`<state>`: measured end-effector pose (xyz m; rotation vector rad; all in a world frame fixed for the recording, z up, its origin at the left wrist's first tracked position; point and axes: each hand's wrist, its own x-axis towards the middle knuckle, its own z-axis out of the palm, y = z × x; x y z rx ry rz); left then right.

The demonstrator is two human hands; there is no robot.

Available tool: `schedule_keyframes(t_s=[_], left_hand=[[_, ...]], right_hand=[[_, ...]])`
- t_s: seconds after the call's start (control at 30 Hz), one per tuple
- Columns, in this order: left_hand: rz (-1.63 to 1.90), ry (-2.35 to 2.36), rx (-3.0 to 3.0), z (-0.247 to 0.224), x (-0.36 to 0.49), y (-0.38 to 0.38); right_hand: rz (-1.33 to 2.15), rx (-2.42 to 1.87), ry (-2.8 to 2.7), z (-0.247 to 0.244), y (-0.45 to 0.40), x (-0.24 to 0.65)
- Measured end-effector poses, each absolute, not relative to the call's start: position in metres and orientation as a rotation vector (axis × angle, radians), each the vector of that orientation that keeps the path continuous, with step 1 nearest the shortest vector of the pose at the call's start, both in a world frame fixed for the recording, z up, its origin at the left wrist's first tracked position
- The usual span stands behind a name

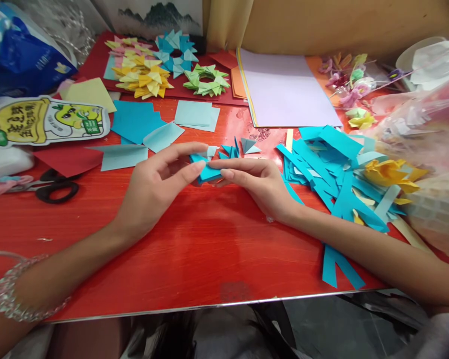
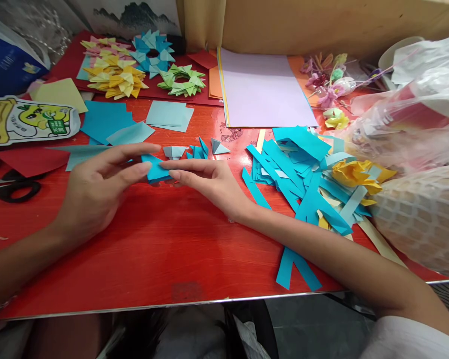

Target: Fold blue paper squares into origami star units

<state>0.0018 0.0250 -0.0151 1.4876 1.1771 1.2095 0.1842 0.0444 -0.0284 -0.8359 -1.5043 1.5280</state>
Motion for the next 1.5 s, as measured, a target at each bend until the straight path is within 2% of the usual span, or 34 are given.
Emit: schedule_keyframes(t_s=[0.33, 0.63, 1.17, 1.5], left_hand=[[0.885, 1.289, 1.772, -0.0082, 0.002, 0.0217], [1.014, 1.193, 1.508, -0.0149, -0.0015, 0.0293], [1.007, 1.294, 1.762, -0.0072, -0.0018, 0.0239], [0.909, 1.323, 1.608, -0.0088, 0.0046, 0.0217]], right_hand=[[1.612, -0.824, -1.568, -0.0338, 0.0452, 0.1824], [1.651, -0.771, -1.425, -0.0344, 0.0478, 0.1833], [1.381, -0.787, -1.668, -0.032, 0.0425, 0.1818], [1.34, -0.863, -1.587, -0.0309, 0.0413, 0.1814]])
